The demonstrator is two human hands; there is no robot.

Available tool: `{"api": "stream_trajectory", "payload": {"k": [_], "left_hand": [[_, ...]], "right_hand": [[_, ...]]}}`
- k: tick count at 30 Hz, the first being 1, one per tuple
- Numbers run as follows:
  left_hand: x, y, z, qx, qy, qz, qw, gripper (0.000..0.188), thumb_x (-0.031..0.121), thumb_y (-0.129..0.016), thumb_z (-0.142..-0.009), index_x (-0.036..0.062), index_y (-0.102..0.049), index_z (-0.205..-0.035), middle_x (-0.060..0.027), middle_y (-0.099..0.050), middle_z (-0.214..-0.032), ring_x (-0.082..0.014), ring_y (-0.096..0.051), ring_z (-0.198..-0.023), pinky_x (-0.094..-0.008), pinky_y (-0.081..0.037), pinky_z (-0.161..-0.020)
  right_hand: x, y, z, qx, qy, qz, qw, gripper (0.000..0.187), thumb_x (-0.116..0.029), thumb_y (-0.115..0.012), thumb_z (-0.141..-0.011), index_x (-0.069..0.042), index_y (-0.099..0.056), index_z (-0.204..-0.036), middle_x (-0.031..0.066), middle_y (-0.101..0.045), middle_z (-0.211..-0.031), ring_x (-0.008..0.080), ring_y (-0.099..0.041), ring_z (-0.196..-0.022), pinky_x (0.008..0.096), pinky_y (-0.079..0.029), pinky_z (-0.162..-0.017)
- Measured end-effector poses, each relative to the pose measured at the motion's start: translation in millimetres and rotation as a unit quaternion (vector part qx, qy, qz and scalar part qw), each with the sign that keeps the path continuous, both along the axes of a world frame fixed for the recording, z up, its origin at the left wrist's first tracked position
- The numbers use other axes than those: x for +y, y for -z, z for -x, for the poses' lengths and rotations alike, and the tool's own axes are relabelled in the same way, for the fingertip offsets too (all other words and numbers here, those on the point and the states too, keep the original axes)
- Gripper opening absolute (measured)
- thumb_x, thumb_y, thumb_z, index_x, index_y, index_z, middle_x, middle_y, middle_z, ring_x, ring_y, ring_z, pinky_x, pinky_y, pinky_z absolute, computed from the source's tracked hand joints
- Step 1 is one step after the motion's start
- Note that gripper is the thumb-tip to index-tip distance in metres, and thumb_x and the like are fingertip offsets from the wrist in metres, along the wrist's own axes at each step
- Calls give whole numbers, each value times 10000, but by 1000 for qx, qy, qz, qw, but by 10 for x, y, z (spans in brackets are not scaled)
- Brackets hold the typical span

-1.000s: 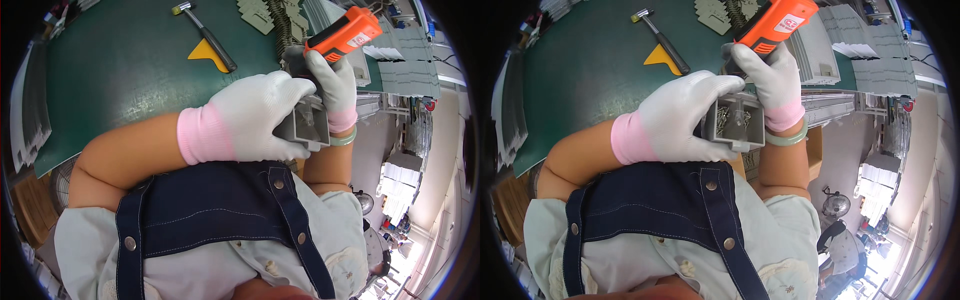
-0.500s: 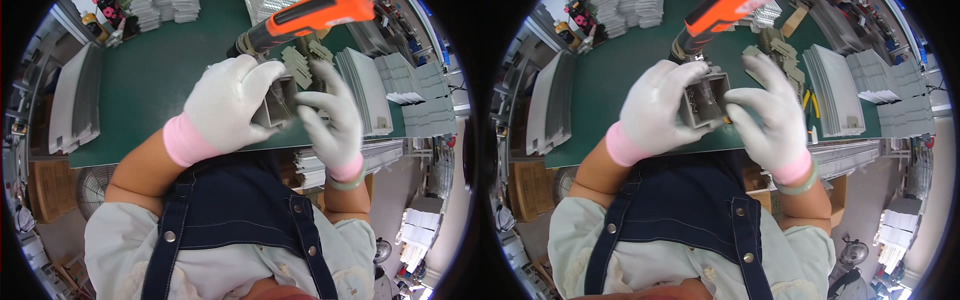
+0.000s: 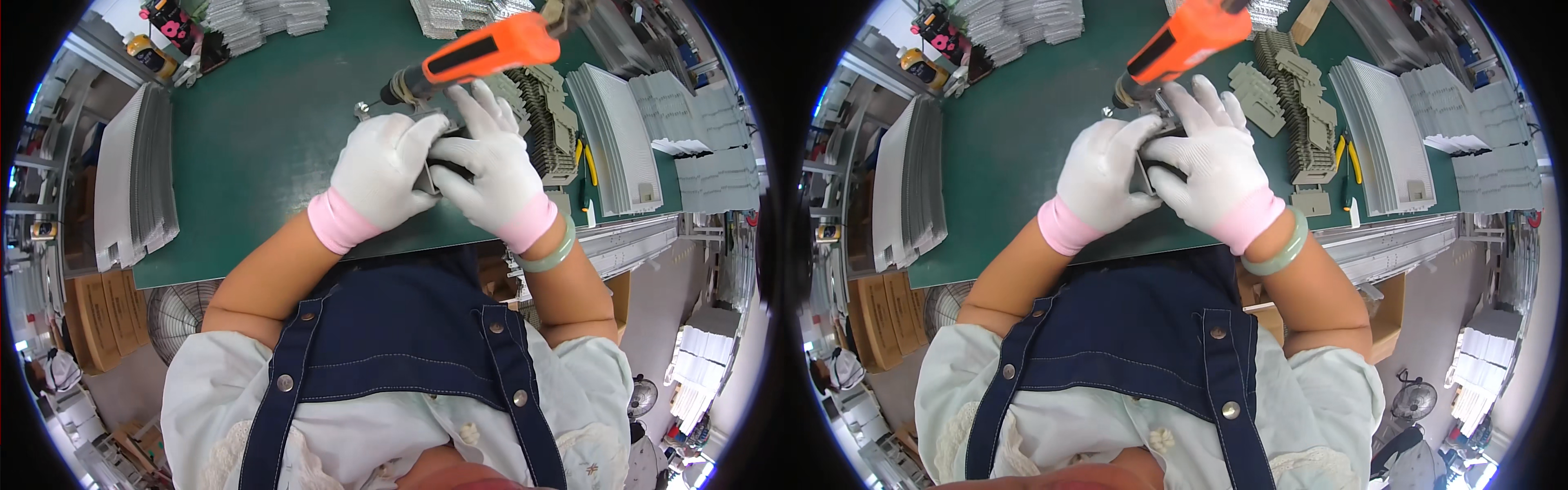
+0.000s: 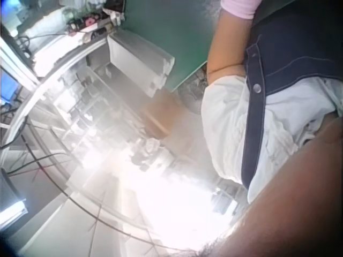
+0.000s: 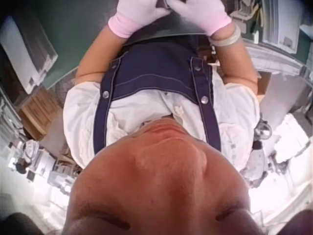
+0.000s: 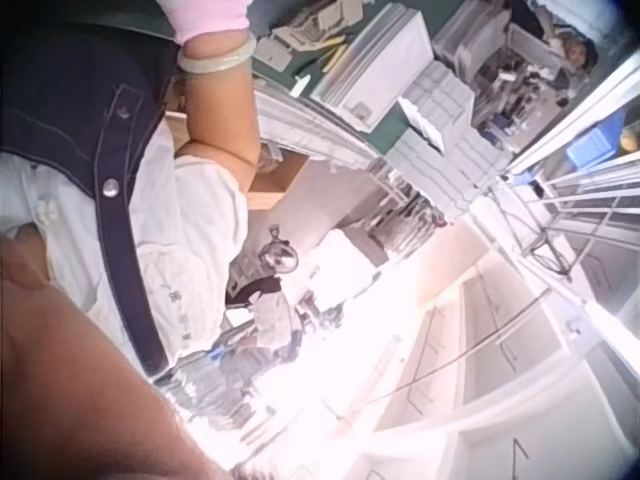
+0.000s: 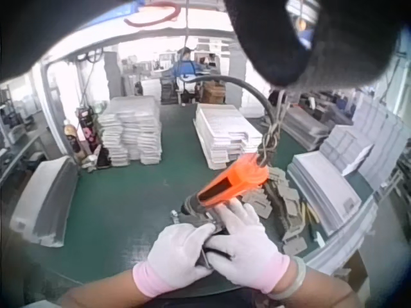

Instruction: The person assembles a small metal box by inserting components and securing them with a power drill. They also use a screwdriver to adjust parts inside the box. The person handles the box and tools with gloved hands on a green workbench.

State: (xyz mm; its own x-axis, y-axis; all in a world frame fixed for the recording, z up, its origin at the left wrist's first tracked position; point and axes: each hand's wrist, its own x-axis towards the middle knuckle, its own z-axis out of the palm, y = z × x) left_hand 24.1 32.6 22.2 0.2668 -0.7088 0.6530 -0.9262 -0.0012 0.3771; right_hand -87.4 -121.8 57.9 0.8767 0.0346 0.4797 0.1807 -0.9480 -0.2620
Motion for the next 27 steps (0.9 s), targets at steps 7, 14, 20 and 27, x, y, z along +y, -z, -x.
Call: {"api": "stream_trajectory", "payload": {"k": [7, 14, 20, 27], "left_hand": [[-179, 181, 208, 7, -14, 3, 1000, 683, 116, -832, -543, 61, -601, -1184, -93, -599, -808, -315, -612, -742, -444, -488, -678], [-310, 241, 278, 12, -23, -15, 1000, 657, 133, -822, -541, 74, -621, -1163, -88, -579, -783, -313, -600, -725, -448, -483, -666], [-280, 251, 263, 4, -25, -20, 999, 659, 137, -810, -546, 77, -614, -1173, -90, -581, -786, -312, -603, -738, -444, -486, -672], [-241, 220, 225, 0, -36, 28, 999, 702, 174, -850, -552, 80, -603, -1202, -92, -599, -847, -312, -611, -759, -435, -490, -688]], "right_hand": [[-109, -110, 48, 159, 28, 121, 979, 220, -286, -748, -711, -171, -817, -886, 87, -583, -1367, 342, -448, -1368, 577, -218, -1196], [-171, 123, 37, 116, 59, 142, 981, 233, -247, -761, -694, -132, -814, -889, 58, -602, -1347, 314, -480, -1345, 542, -253, -1199], [-261, 211, 57, 72, -27, 49, 996, 194, -199, -754, -670, -75, -774, -817, 142, -602, -1327, 375, -474, -1343, 532, -350, -1141], [-284, 394, 350, -32, 16, -142, 989, 190, -44, -753, -777, -64, -721, -963, 208, -631, -1257, 441, -575, -1184, 487, -466, -1021]]}}
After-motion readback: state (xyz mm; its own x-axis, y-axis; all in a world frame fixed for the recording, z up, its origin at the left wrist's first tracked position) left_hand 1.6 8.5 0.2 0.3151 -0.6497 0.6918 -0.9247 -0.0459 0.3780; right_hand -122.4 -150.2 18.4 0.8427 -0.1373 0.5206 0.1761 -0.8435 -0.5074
